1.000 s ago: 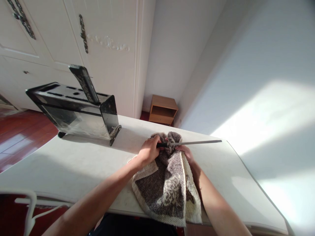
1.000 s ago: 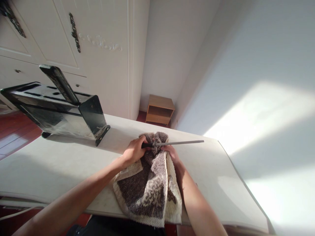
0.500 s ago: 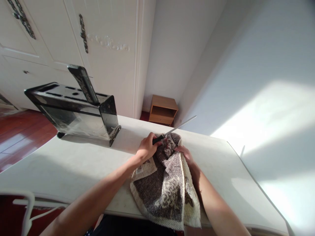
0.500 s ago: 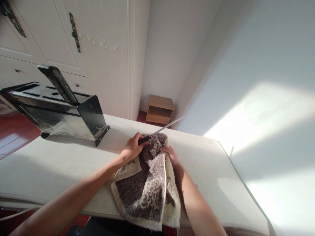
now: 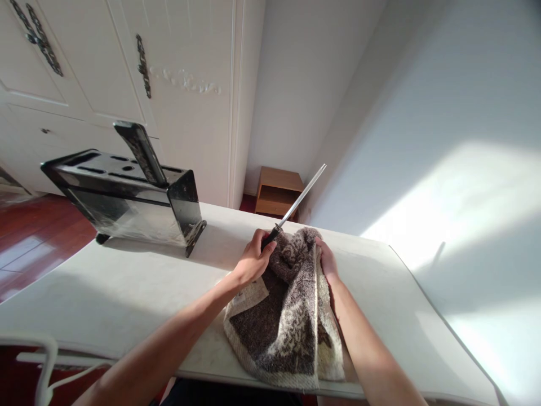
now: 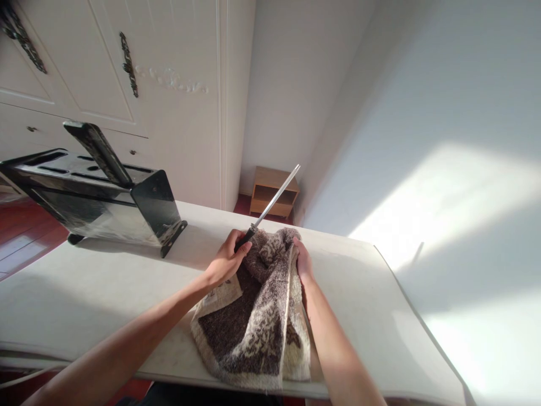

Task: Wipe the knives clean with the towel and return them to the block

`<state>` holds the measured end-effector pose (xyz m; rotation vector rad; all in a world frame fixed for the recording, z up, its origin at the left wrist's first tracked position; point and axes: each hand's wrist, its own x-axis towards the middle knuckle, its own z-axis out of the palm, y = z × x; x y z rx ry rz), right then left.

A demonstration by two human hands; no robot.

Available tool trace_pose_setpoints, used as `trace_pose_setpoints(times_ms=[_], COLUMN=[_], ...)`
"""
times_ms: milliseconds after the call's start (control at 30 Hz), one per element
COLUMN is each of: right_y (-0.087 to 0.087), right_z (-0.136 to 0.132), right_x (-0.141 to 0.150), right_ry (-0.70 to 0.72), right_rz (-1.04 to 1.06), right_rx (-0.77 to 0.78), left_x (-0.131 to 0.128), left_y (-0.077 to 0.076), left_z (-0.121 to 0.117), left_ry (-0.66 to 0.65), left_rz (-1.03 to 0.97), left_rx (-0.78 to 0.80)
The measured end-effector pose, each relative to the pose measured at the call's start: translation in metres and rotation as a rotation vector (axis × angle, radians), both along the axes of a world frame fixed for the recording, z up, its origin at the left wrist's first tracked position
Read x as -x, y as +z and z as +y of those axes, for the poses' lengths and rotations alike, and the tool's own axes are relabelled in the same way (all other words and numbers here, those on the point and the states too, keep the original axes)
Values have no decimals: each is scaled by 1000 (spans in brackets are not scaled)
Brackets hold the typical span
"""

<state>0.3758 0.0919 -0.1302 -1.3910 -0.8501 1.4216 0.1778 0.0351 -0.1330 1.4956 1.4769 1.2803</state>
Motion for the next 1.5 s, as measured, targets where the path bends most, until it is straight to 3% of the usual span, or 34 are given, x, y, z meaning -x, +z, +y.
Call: trace_pose_setpoints(times_ms=[67,133,367,467,567,733,933,1067,1167,1333,1500], right_y=[2,3,-1,-8,-13,-5,-2,-14,-21,-19,-17], right_z=[2,4,7,8,4,-15,-22,-19,-20,-30,-37], right_x=[-7,-14,-22,-17,-5,13,12,18,20,21,29], right_ry=[-106,-123,-110,-16,155,375,430,421,382,359,306], right_rz=[-147,-226,-29,90,344,559,365,201,111,126,173], right_rx=[0,-65,-39,-47,15,-61,-170,-311,-330,-254,-296], left_x=[0,0,-1,-5,-11,-19,-20,-21,-21,-20,-22], left_y=[0,0,-1,-1,-3,-5,-8,-12,-12,-11,-13], left_z=[-1,-1,-2,-4,-7,-12,-11,-9,-9,-12,-12], left_ry=[-26,-51,-124,-144,-139,-116,-65,-138,-197,-203,-175], left_rz=[-25,-40,-19,24,35,41,71,78,83,67,12], left_rx=[-26,-41,-54,-74,-74,-82,-173,-215,-253,-282,-263])
